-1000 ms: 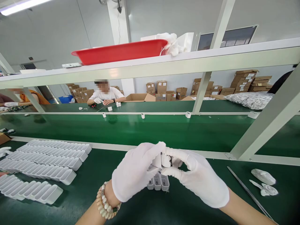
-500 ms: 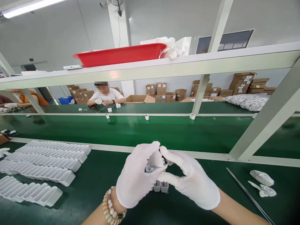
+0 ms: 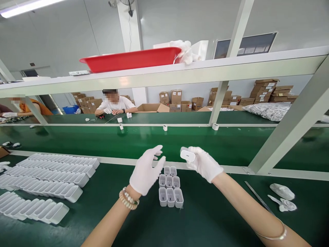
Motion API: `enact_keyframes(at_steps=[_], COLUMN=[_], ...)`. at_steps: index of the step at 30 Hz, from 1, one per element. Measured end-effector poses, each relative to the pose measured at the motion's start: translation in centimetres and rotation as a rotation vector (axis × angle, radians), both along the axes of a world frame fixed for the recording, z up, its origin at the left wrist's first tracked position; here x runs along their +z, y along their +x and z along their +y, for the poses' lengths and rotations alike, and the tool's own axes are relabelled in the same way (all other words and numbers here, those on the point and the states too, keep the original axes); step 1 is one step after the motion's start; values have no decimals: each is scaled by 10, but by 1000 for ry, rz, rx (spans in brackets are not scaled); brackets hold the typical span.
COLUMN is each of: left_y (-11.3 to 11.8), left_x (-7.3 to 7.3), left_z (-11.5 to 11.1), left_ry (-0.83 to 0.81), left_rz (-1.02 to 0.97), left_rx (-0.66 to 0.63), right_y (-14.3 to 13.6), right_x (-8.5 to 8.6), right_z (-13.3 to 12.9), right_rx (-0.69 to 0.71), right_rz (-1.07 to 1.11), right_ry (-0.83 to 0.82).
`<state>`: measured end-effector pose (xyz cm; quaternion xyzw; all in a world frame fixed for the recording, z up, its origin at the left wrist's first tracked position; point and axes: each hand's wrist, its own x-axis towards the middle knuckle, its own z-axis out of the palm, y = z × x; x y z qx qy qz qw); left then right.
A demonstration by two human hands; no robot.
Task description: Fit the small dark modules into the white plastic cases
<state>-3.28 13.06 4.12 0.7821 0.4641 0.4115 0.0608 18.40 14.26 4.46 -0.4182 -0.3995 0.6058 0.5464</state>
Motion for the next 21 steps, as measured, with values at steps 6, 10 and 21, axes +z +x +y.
enact_keyframes(at_steps=[6, 10, 21], left_y=[-5, -6, -9], left_x=[-50, -66, -69], left_z=[33, 37, 46], left_ry=[-368, -449, -542], left_rz=[295, 416, 560], left_rx=[121, 99, 63], right_y=[23, 40, 68], right_x=[-41, -71, -113], right_z=[45, 61, 77], right_rx=[-52, -96, -313], right_rz=[-46, -194, -968], right_ry=[-100, -135, 122])
